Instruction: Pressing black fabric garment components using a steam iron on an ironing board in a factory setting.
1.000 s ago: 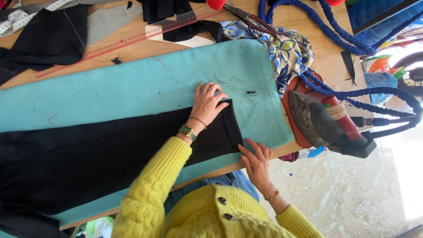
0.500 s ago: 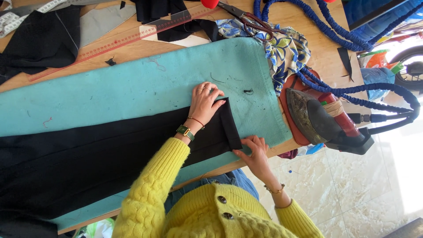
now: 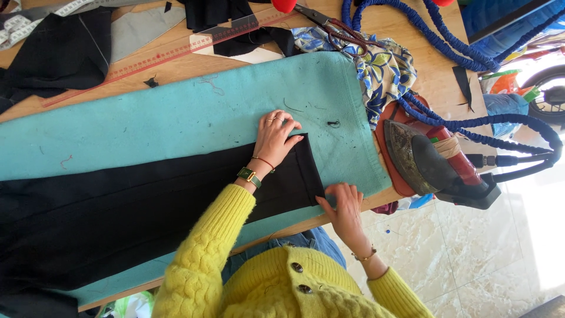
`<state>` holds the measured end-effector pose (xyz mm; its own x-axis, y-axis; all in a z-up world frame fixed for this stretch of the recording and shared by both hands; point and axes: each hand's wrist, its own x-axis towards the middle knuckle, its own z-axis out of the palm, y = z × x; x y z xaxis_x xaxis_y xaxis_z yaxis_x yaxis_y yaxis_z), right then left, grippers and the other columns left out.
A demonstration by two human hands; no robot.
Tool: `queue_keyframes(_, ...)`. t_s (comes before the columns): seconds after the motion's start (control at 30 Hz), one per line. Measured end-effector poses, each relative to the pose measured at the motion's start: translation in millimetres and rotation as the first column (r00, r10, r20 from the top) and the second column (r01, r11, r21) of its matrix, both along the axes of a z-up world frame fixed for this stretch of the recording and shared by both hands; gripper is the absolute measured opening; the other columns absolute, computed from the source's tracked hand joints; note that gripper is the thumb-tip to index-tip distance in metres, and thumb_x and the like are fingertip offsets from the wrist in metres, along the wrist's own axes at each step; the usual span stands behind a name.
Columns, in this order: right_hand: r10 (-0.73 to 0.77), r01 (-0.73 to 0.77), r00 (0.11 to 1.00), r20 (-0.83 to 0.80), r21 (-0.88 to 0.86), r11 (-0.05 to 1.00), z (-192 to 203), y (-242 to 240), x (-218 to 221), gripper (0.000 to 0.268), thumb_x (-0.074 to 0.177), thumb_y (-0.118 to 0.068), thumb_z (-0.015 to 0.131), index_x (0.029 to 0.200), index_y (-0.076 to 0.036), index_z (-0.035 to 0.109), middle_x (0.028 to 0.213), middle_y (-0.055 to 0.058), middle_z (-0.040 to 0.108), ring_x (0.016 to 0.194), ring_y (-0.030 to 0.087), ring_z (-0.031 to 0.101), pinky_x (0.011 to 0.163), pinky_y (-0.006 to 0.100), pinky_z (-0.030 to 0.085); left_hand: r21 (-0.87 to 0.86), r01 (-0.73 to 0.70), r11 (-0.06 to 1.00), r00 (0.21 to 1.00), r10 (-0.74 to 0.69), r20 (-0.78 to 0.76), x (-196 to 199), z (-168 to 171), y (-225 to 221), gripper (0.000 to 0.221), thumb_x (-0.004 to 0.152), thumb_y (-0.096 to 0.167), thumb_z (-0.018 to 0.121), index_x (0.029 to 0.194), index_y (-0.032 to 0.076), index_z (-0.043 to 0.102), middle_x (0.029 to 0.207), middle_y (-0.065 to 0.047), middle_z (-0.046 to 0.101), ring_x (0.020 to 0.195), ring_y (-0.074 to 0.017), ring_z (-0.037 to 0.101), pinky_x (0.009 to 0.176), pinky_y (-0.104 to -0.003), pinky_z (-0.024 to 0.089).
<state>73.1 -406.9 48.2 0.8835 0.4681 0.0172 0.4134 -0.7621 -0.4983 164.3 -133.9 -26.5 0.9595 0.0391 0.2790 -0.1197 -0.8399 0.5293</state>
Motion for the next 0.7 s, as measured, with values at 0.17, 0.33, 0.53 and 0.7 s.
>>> queue_keyframes(0.17, 0.140, -0.131, 0.955, 0.261, -0.052, 0.990, 10.5, 4.8, -8.4, 0.043, 0.098, -0.029, 0.063, 0.141, -0.034, 0.062, 0.119, 0.009, 0.059, 0.101, 0.029, 0.057, 0.085, 0.039, 0.042, -0.021, 0.003, 1.000, 0.995, -0.005, -0.099, 7.0, 7.4, 1.9, 0.027, 0.087, 0.045, 0.076, 0.105, 0.032, 0.063, 0.113, 0.006, 0.052, 0.132, -0.0212, 0.044, 0.111, -0.046, 0.034)
queue_keyframes(0.33, 0.187, -0.176, 0.936, 0.299, -0.066, 0.982, 1.9, -7.1, -10.1, 0.040, 0.103, -0.032, 0.056, 0.142, -0.036, 0.063, 0.138, 0.011, 0.056, 0.115, 0.029, 0.054, 0.093, 0.041, 0.040, -0.031, 0.028, 0.999, 0.973, -0.034, -0.230, 29.0, 2.9, 12.4, 0.032, 0.070, 0.048, 0.086, 0.090, 0.035, 0.065, 0.106, 0.010, 0.053, 0.127, -0.0172, 0.044, 0.106, -0.044, 0.033)
queue_keyframes(0.53, 0.214, -0.206, 0.931, 0.295, -0.059, 0.977, 1.6, -11.6, -9.5, 0.041, 0.101, -0.037, 0.057, 0.141, -0.037, 0.063, 0.139, 0.012, 0.056, 0.115, 0.032, 0.055, 0.094, 0.044, 0.041, -0.048, 0.037, 0.998, 0.962, -0.049, -0.270, 33.8, 10.3, 15.3, 0.032, 0.066, 0.045, 0.087, 0.088, 0.033, 0.066, 0.103, 0.008, 0.055, 0.124, -0.0183, 0.046, 0.104, -0.044, 0.035)
queue_keyframes(0.7, 0.140, -0.110, 0.881, 0.452, -0.091, 0.990, 19.9, -65.1, 42.1, 0.043, 0.103, -0.033, 0.057, 0.144, -0.026, 0.063, 0.139, 0.018, 0.054, 0.121, 0.039, 0.051, 0.104, 0.050, 0.037, -0.067, 0.029, 0.997, 0.968, -0.045, -0.248, 33.0, 10.9, 16.5, 0.033, 0.066, 0.044, 0.087, 0.088, 0.032, 0.066, 0.102, 0.007, 0.055, 0.123, -0.0190, 0.047, 0.103, -0.044, 0.035)
